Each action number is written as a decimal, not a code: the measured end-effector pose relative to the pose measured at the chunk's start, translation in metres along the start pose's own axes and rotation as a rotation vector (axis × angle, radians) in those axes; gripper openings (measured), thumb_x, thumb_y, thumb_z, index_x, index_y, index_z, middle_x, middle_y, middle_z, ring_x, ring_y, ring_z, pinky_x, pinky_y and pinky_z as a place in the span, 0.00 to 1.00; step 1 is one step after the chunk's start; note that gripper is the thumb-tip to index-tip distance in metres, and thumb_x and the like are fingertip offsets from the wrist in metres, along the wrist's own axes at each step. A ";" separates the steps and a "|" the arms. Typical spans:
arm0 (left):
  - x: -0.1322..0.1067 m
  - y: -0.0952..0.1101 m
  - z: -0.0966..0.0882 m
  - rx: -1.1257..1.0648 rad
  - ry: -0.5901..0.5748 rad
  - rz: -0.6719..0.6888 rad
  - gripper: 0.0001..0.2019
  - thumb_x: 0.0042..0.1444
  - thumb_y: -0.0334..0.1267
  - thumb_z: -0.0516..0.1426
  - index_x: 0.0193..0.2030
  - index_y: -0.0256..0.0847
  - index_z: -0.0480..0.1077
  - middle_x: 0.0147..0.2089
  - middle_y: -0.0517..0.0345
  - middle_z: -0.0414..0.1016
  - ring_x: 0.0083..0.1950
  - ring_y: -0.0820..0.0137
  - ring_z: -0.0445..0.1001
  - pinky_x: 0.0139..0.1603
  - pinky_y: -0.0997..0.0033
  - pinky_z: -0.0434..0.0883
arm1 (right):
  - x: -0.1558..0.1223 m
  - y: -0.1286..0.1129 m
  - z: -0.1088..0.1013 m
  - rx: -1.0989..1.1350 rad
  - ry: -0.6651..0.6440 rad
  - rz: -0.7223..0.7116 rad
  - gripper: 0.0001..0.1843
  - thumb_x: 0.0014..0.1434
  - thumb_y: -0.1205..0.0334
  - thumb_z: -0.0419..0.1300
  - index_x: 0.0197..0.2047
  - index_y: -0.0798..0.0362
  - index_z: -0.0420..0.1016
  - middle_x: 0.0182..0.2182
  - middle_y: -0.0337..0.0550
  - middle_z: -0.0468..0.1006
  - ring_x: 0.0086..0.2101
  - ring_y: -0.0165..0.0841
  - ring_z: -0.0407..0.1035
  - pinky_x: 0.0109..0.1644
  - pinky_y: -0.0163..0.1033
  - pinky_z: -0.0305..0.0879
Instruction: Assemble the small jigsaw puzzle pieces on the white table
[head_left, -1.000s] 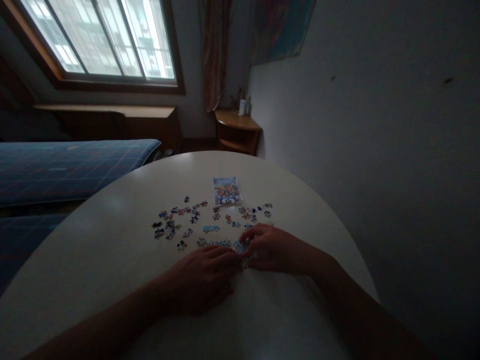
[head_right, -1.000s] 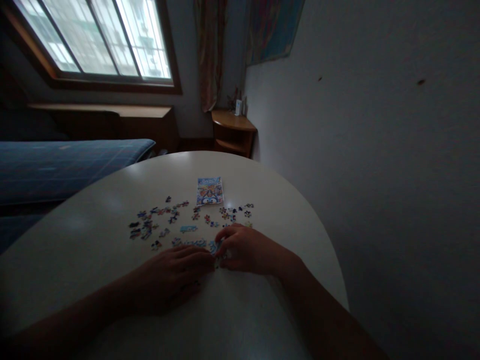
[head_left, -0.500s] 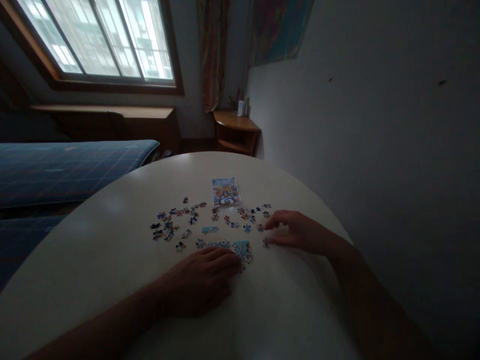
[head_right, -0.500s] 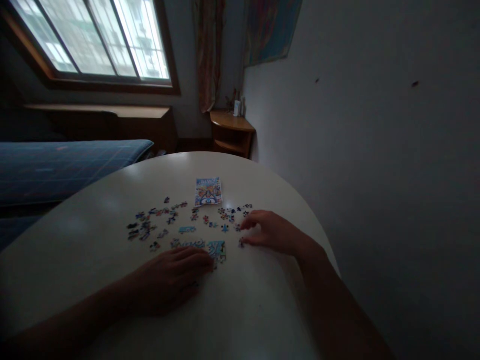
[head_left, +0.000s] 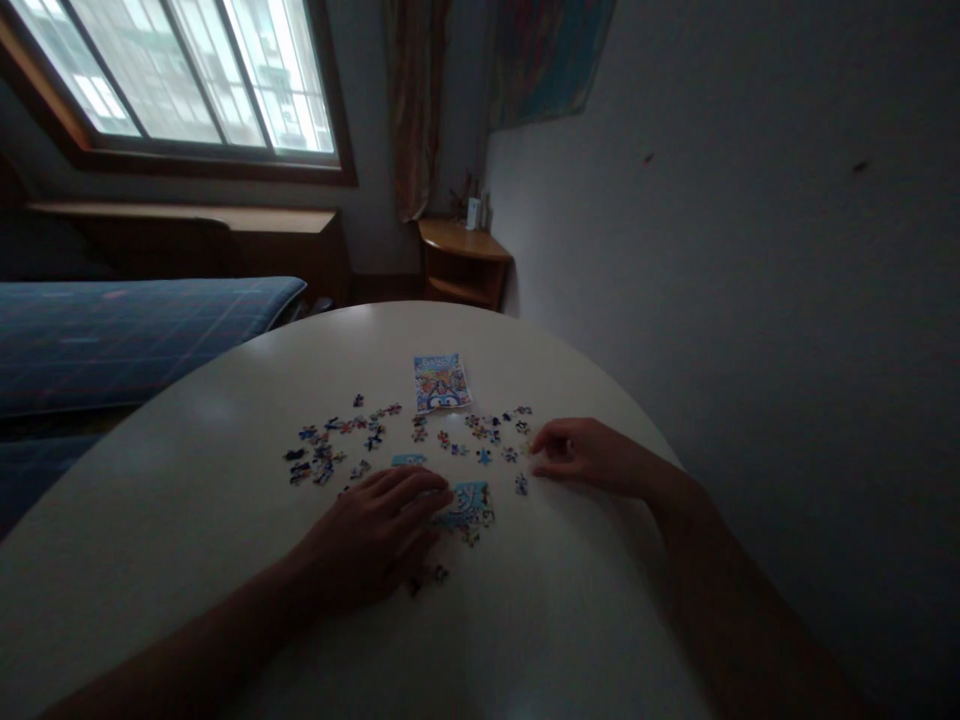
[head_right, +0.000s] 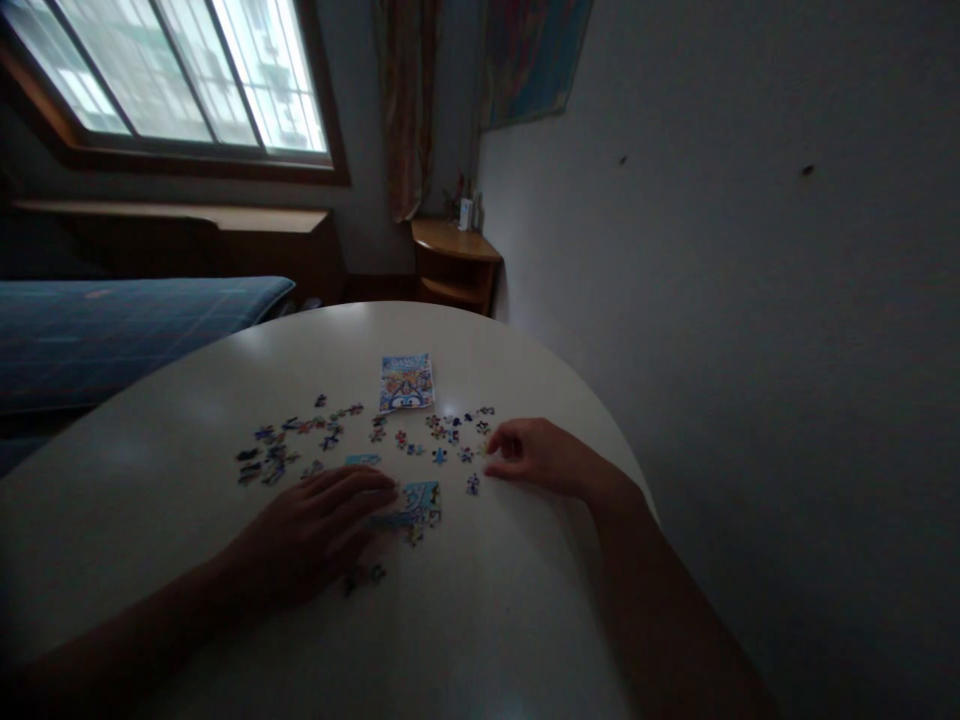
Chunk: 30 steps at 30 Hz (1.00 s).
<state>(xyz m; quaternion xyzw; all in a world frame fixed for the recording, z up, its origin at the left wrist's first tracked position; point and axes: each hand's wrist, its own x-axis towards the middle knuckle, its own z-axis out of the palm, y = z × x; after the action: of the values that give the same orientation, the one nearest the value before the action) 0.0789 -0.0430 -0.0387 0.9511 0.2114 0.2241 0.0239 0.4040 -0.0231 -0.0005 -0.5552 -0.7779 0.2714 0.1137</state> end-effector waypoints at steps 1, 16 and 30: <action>-0.001 -0.003 0.000 0.016 0.020 -0.034 0.16 0.65 0.34 0.51 0.58 0.37 0.65 0.56 0.45 0.74 0.56 0.58 0.72 0.53 0.54 0.75 | 0.001 0.001 0.001 -0.009 0.013 -0.002 0.13 0.56 0.54 0.65 0.41 0.54 0.78 0.29 0.40 0.75 0.29 0.31 0.68 0.34 0.36 0.62; -0.008 -0.020 0.004 0.170 0.021 -0.330 0.16 0.68 0.41 0.48 0.55 0.40 0.69 0.53 0.48 0.77 0.52 0.58 0.77 0.49 0.52 0.77 | 0.013 0.000 0.010 -0.117 0.183 -0.050 0.05 0.60 0.61 0.61 0.38 0.52 0.77 0.34 0.44 0.78 0.33 0.33 0.71 0.38 0.37 0.66; -0.022 -0.057 -0.019 0.287 0.085 -0.670 0.15 0.63 0.40 0.50 0.52 0.43 0.73 0.55 0.52 0.76 0.55 0.55 0.74 0.52 0.51 0.75 | 0.032 0.012 0.034 -0.216 0.254 -0.321 0.26 0.66 0.50 0.54 0.64 0.52 0.67 0.61 0.56 0.68 0.61 0.47 0.61 0.64 0.58 0.59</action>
<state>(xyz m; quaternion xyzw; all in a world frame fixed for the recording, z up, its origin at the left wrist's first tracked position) 0.0301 -0.0017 -0.0387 0.8125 0.5413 0.2114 -0.0463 0.3856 -0.0005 -0.0395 -0.4629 -0.8603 0.0931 0.1923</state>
